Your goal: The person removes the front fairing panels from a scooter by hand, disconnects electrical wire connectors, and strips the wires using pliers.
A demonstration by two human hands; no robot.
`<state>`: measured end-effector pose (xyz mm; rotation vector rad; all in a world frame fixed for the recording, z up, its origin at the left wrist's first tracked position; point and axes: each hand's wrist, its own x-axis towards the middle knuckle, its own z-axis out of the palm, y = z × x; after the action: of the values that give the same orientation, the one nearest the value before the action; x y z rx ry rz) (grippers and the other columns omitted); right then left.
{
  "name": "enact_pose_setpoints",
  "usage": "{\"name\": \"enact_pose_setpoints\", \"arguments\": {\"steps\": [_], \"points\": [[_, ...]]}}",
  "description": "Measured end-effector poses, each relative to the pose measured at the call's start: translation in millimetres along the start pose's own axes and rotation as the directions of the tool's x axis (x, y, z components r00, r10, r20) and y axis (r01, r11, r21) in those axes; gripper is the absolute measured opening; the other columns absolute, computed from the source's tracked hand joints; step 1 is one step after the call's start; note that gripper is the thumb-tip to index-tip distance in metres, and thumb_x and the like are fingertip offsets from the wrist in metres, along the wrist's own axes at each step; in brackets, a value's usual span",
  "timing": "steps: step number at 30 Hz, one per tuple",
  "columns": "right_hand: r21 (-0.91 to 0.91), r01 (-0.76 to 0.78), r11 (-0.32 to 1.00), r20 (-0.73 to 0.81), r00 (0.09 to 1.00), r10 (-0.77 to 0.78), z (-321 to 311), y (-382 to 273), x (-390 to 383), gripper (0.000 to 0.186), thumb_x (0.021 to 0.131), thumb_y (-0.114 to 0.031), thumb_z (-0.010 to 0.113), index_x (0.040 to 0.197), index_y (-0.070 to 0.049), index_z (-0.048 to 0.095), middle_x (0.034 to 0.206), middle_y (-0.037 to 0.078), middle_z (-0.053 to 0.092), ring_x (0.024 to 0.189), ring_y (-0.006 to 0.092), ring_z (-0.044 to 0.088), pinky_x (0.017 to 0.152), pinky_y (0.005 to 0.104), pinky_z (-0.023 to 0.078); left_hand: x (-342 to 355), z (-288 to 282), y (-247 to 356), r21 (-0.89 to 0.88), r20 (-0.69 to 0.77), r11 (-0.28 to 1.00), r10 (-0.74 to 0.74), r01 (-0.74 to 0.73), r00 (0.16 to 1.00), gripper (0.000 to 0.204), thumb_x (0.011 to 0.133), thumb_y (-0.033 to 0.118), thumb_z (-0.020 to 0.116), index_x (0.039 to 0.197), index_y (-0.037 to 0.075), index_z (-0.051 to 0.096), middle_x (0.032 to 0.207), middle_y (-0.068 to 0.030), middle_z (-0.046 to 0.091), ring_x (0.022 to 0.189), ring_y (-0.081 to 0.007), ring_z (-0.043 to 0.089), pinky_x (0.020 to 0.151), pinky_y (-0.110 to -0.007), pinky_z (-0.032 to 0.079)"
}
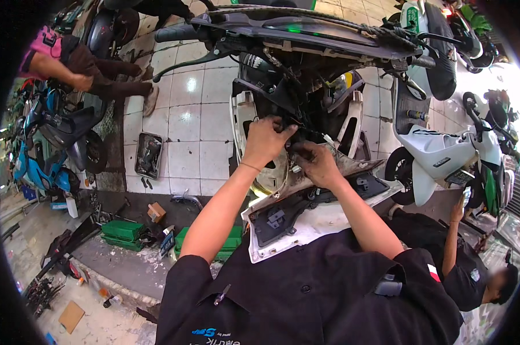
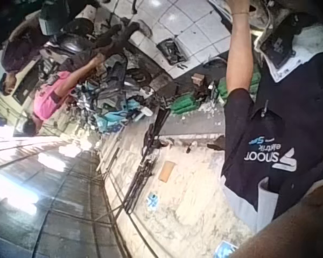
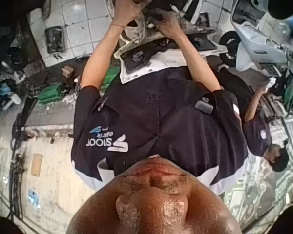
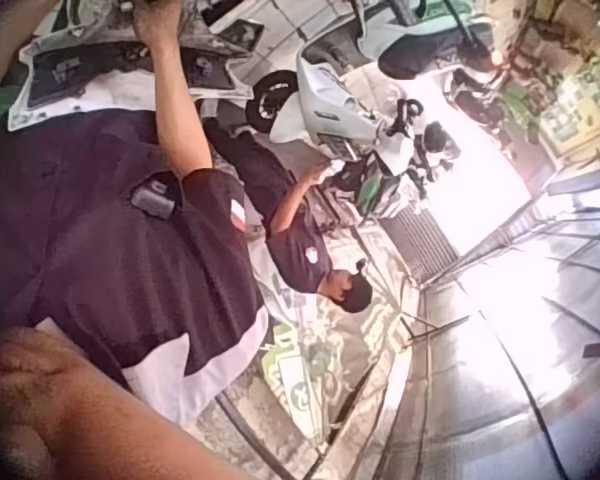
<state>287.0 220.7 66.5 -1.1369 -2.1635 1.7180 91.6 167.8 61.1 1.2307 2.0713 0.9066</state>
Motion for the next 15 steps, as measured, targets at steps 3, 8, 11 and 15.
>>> {"name": "enact_pose_setpoints", "arguments": {"steps": [3,8,11,15], "points": [[0.033,-0.024,0.999,0.086,0.996,0.021,-11.1,-2.3,12.9,0.031,0.092,-0.016,0.072,0.119,0.000,0.073,0.091,0.016,0.075,0.079,0.0229,0.070,0.078,0.0347,0.056,4.8,11.2,-9.4,0.074,-0.060,0.995,0.074,-0.069,0.995,0.029,0.090,0.025,0.074,0.099,-0.002,0.078,0.090,-0.0235,0.075,0.085,-0.0417,0.073,0.079,-0.048,0.056],[-0.284,0.084,0.955,-0.229,0.962,-0.152,-9.0,-3.3,47.9,0.028,0.097,-0.020,0.066,0.116,0.000,0.070,0.096,0.026,0.073,0.091,0.0410,0.073,0.078,0.0474,0.057,0.5,15.8,-22.5,0.150,-0.029,0.986,0.082,-0.077,0.996,0.021,0.090,0.015,0.070,0.100,-0.001,0.078,0.091,-0.0239,0.075,0.086,-0.0449,0.070,0.082,-0.051,0.055],[-0.402,-0.049,0.914,-0.223,0.974,-0.046,-3.1,-3.4,58.2,0.029,0.097,-0.028,0.067,0.110,-0.002,0.070,0.089,0.028,0.070,0.089,0.0503,0.067,0.077,0.0537,0.054,-1.2,13.0,-14.8,0.174,-0.010,0.982,0.070,-0.067,0.998,0.021,0.092,0.015,0.069,0.102,-0.001,0.077,0.091,-0.0244,0.074,0.085,-0.0446,0.071,0.078,-0.050,0.055],[-0.361,-0.084,0.929,-0.355,0.933,-0.053,-0.3,-3.9,56.4,0.027,0.096,-0.030,0.067,0.103,-0.004,0.070,0.086,0.028,0.071,0.085,0.0509,0.068,0.073,0.0573,0.056,-9.2,0.4,-2.7,0.106,0.021,0.994,0.009,-0.011,1.000,0.023,0.093,0.019,0.071,0.103,-0.001,0.077,0.088,-0.0242,0.074,0.080,-0.0419,0.072,0.073,-0.047,0.055]]}}
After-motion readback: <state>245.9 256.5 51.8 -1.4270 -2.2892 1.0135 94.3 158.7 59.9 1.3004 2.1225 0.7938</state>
